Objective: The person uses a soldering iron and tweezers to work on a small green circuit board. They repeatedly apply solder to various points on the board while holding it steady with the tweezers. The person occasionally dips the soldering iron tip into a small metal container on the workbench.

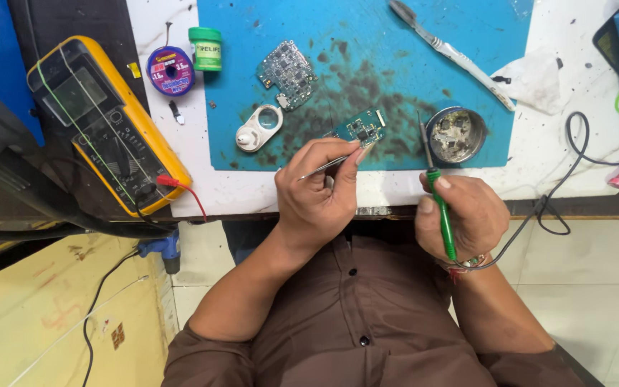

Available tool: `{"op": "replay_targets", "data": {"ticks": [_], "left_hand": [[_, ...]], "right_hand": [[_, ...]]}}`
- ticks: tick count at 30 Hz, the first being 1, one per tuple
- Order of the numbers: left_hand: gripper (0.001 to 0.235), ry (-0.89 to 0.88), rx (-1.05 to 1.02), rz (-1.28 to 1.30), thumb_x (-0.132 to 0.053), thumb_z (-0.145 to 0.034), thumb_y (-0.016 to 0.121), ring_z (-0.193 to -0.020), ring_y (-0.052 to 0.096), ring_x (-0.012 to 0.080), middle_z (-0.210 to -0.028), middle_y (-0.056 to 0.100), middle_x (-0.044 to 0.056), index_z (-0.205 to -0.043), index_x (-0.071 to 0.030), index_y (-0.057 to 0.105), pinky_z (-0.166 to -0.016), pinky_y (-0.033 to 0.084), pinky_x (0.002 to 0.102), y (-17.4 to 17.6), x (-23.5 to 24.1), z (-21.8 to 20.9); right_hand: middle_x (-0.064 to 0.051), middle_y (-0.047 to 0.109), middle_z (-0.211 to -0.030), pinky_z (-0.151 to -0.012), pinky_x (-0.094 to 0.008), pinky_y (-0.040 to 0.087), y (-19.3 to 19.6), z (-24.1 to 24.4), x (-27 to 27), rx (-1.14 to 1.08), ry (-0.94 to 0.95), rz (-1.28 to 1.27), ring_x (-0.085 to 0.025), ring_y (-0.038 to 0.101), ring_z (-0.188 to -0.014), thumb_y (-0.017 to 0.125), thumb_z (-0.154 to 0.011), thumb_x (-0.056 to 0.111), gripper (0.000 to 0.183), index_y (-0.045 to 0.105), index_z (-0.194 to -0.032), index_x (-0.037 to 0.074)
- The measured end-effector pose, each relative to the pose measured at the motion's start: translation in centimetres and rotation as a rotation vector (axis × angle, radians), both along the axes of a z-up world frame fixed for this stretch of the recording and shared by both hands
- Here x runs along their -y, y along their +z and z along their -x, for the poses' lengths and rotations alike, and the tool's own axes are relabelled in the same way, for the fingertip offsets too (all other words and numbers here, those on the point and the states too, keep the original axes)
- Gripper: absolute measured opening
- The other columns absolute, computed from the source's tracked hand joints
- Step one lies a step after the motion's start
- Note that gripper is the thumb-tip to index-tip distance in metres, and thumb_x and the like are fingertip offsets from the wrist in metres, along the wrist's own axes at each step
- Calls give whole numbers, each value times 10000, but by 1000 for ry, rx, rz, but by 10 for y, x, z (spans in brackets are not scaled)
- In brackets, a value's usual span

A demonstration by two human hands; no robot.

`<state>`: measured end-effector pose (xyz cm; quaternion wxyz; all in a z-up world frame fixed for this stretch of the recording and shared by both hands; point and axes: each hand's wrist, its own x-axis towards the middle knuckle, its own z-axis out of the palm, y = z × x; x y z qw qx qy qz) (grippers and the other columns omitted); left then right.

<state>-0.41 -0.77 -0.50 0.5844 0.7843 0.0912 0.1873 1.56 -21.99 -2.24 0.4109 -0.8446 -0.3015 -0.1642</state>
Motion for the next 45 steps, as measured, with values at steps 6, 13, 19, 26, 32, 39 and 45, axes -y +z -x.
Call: {"op": "replay_targets", "data": {"ticks": [6, 13, 19, 26, 32, 39, 45], "left_hand": [[150, -9, 51, -132, -23, -990, 753, -850, 766, 221, -1026, 735, 99, -1086, -48, 642, -685, 607, 291, -2, 1, -2], [149, -13, -7, -119, -18, -975, 748, -796, 763, 203, -1001, 735, 94, -1086, -49, 653, -650, 606, 287, 1, 2, -3], [138, -2, -13, -146, -27, -982, 753, -827, 765, 201, -1009, 736, 91, -1078, -51, 657, -678, 601, 286, 3, 3, -4], [117, 39, -27, -59, -22, -973, 761, -788, 748, 142, -1001, 742, 98, -1053, -31, 676, -658, 587, 255, 1, 4, -4], [111, 35, -10, 115, 13, -974, 764, -753, 668, 101, -1012, 742, 104, -1066, -6, 705, -631, 535, 256, 1, 4, -3], [133, -168, 91, 49, -41, -976, 760, -873, 758, 196, -1063, 740, 104, -1097, -53, 704, -697, 608, 289, 5, 34, -21], [107, -162, 68, -104, -80, -981, 755, -868, 759, 245, -1020, 734, 90, -1062, -81, 685, -708, 607, 314, 3, 39, -29]], "right_hand": [[-143, 723, -945, -694, -309, 574, -1, 1, -2, -65, -29, -54, -250, 731, -787, 747, -949, -30, 262, 609, -1159, 41], [-124, 704, -866, -644, -289, 560, 3, 3, -9, -167, -3, -70, -228, 714, -753, 752, -910, -29, 221, 613, -1070, 36], [-111, 696, -830, -692, -346, 565, 11, -5, -14, -92, 92, -2, -264, 717, -745, 763, -859, -45, 246, 630, -1049, 38], [-117, 704, -847, -696, -338, 559, 11, -5, -14, -87, 80, 5, -263, 718, -750, 766, -872, -35, 243, 632, -1059, 40], [-128, 683, -873, -646, -301, 565, -20, 9, 5, -100, -11, -293, -218, 704, -755, 684, -959, 14, 214, 546, -1121, 41], [-168, 691, -1031, -693, -298, 602, -52, 21, 6, -179, -201, -725, -202, 706, -861, 642, -1116, 167, 236, 536, -1297, 60], [-178, 721, -938, -683, -268, 557, -31, 10, 13, -199, -271, -426, -176, 688, -757, 575, -1107, 150, 234, 635, -1287, 15]]}}
